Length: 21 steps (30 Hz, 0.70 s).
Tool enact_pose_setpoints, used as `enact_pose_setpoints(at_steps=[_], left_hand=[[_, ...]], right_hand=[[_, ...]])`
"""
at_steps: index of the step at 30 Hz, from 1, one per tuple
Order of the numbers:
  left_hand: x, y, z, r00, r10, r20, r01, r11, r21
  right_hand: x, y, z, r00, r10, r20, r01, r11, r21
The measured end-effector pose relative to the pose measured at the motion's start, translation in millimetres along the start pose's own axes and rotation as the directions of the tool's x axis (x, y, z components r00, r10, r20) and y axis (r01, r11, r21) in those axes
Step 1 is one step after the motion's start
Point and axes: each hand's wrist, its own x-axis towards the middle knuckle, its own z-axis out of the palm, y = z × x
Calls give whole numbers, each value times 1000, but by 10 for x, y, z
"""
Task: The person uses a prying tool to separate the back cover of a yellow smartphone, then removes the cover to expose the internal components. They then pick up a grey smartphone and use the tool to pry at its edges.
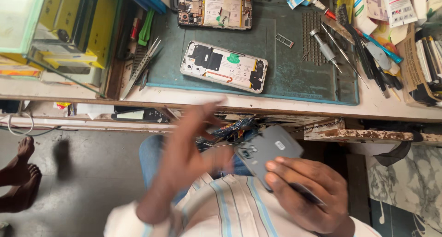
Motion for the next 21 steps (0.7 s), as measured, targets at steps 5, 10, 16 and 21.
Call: enact_pose_setpoints(at_steps=[5,10,16,21], left_hand=[[-284,-123,374,995,58,78,0,803,-596],[-318,-262,471,998,18,61,43,513,-857],[-431,-422,427,985,-100,144,169,325,-931],[-430,-430,441,982,-105,155,188,534,-825]], right_hand=[[112,-113,308,995,-45,88,26,979,201],[71,-146,508,953,131,271,-227,905,360],[-80,127,399,897,386,216,-416,902,114],[-32,156,379,848,439,298,-475,878,56]])
